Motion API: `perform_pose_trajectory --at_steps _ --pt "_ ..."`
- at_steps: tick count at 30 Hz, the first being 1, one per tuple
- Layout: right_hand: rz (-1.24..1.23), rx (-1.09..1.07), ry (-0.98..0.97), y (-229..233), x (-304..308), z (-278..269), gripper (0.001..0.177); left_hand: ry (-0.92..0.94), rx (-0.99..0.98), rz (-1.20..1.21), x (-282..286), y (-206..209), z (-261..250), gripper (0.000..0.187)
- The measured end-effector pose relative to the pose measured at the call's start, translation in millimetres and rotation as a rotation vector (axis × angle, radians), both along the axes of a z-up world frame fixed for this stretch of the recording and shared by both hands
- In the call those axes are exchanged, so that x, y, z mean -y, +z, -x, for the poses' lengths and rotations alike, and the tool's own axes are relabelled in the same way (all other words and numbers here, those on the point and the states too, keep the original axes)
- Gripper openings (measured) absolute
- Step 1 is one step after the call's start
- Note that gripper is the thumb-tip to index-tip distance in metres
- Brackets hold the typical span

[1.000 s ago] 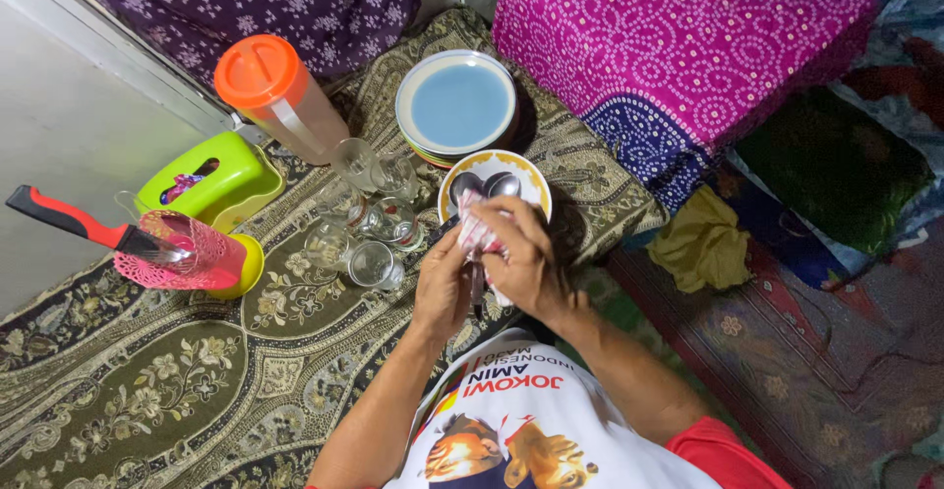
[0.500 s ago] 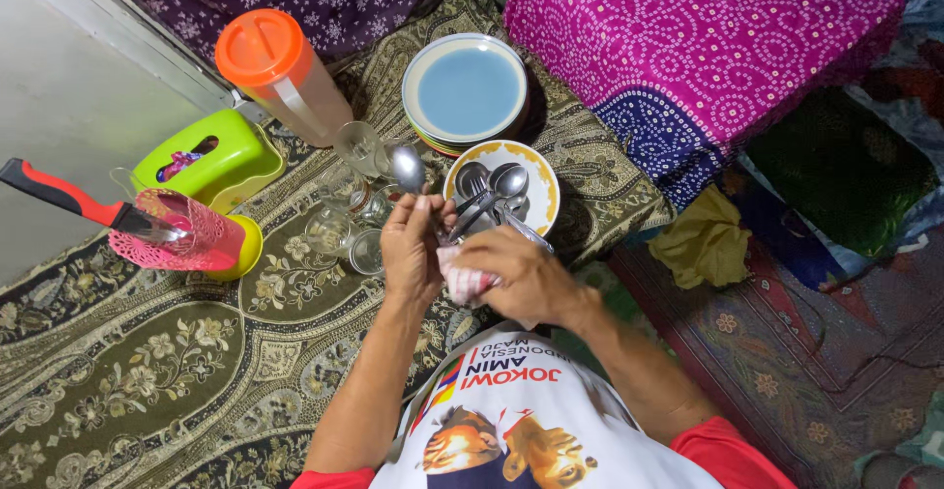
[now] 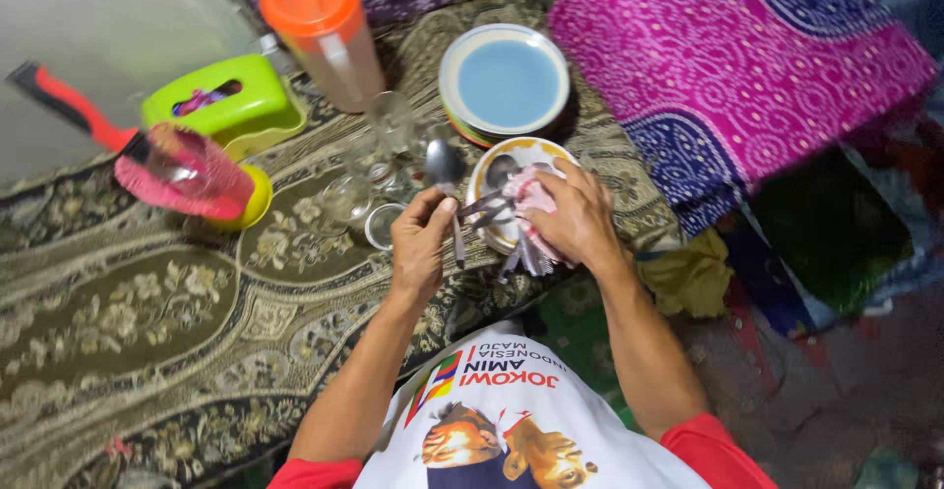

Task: The person dries cutlery, wiping forks, spoons, and a knife with a cloth before placing them into a utensil holder.

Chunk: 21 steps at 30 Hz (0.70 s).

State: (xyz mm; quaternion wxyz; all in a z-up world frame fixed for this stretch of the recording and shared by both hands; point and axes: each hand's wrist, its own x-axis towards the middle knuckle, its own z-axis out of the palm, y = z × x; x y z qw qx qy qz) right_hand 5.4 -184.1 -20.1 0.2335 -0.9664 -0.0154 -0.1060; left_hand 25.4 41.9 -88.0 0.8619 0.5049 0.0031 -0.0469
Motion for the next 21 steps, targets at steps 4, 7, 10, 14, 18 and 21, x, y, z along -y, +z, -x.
perform_pose_trajectory --at_steps 4,7,10,14,18,21 --pt "-0.146 0.121 0.074 13.2 -29.8 8.1 0.039 0.019 -0.029 -0.013 -13.2 -1.7 8.1 0.02" --pt "-0.691 -0.108 0.236 5.1 -69.8 3.6 0.038 0.081 0.011 -0.131 -24.9 2.7 15.6 0.021" --pt "-1.197 -0.433 0.247 -5.1 -112.5 -7.6 0.041 0.177 0.143 -0.314 -49.2 11.4 17.8 0.02" --pt "-1.431 -0.552 0.353 -6.1 -154.9 -18.2 0.039 0.292 0.208 -0.416 -91.2 27.7 19.5 0.018" --pt "-1.486 -0.552 0.44 5.6 -202.0 -44.0 0.037 0.42 0.198 -0.469 -133.2 54.8 13.1 0.022" --pt "-1.491 -0.49 0.56 22.4 -243.9 -68.7 0.036 0.521 0.227 -0.49 -165.1 77.4 -2.3 0.024"
